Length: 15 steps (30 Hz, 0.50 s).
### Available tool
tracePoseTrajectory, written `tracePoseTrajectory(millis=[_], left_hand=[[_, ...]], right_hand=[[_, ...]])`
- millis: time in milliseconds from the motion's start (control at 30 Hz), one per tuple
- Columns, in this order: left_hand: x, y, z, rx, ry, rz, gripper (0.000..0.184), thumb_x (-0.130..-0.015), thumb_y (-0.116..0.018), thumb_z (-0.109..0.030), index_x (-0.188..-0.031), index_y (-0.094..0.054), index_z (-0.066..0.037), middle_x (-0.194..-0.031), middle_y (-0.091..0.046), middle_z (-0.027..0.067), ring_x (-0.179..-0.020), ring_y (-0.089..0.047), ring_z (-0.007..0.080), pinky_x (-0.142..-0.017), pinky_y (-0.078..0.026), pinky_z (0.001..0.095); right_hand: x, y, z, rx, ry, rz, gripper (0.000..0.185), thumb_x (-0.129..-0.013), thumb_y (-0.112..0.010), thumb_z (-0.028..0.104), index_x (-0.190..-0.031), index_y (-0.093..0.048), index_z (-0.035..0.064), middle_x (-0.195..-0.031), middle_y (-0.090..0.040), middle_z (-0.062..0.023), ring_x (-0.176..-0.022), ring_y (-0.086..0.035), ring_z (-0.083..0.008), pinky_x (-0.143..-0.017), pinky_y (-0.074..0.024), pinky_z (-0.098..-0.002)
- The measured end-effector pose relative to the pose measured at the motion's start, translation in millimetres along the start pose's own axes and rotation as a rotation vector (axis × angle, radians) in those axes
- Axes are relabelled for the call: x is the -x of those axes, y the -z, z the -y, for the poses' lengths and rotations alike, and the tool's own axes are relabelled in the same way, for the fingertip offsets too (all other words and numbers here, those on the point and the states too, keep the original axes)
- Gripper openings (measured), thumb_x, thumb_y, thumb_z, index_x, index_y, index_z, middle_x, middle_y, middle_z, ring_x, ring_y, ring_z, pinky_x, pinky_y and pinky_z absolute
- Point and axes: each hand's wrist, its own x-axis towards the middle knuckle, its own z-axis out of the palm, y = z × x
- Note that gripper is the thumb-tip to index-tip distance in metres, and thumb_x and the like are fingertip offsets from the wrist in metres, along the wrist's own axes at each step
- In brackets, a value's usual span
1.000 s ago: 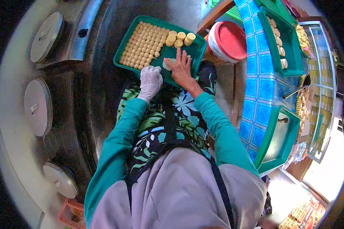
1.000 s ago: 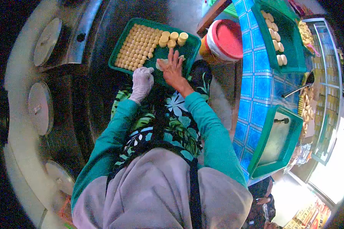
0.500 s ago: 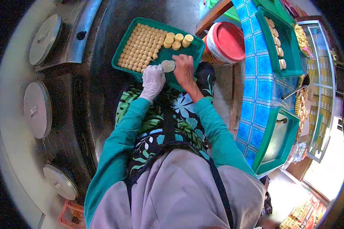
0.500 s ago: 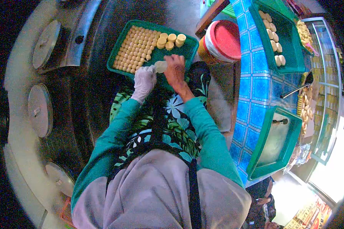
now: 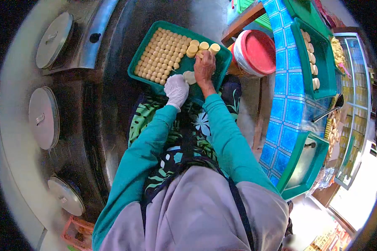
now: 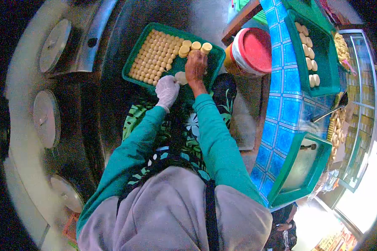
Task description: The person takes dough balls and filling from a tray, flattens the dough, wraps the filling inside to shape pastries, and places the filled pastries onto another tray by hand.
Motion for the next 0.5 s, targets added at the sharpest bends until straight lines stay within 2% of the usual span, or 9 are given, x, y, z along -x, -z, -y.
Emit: tracePoseTrajectory(millis=[100,200,367,500], left_hand=[[-7,0,-3,0.062,0.049,-0.026,0.021,-0.073,-0.071,-0.027,-0.08,-0.07,-0.007,-0.079,-0.066,0.0171,-0.078,-0.065,0.0371,-0.069,-0.051,0.0482],[-10,3,-4,0.113,0.116,0.058,0.022,-0.072,-0.07,-0.026,-0.081,-0.069,-0.006,-0.08,-0.066,0.0181,-0.079,-0.064,0.0382,-0.072,-0.051,0.0474],[-3,-6,-6,0.307,0.04,-0.085,0.019,-0.073,-0.066,-0.021,-0.079,-0.064,-0.002,-0.079,-0.065,0.0199,-0.079,-0.064,0.0389,-0.072,-0.05,0.046],[-2,2,-16,0.438,0.014,-0.101,0.012,-0.077,-0.062,-0.015,-0.08,-0.065,-0.004,-0.078,-0.066,0.0192,-0.079,-0.065,0.0368,-0.071,-0.05,0.0436]], right_hand=[[-1,1,3,-0.042,-0.04,-0.019,0.029,-0.077,-0.071,0.01,-0.098,-0.051,0.0067,-0.095,-0.059,-0.0166,-0.092,-0.058,-0.0386,-0.076,-0.0479,-0.0486],[-1,6,7,-0.078,-0.083,0.005,0.029,-0.078,-0.071,0.011,-0.099,-0.051,0.0079,-0.096,-0.059,-0.0163,-0.09,-0.059,-0.0386,-0.073,-0.0492,-0.049],[-1,13,7,-0.03,-0.122,0.065,0.03,-0.078,-0.071,0.013,-0.101,-0.051,0.0094,-0.096,-0.059,-0.0159,-0.088,-0.061,-0.0386,-0.068,-0.0501,-0.05],[-2,13,7,0.002,-0.097,0.108,0.031,-0.08,-0.07,0.014,-0.104,-0.05,0.0101,-0.099,-0.057,-0.0153,-0.088,-0.062,-0.0389,-0.067,-0.0508,-0.0501]])
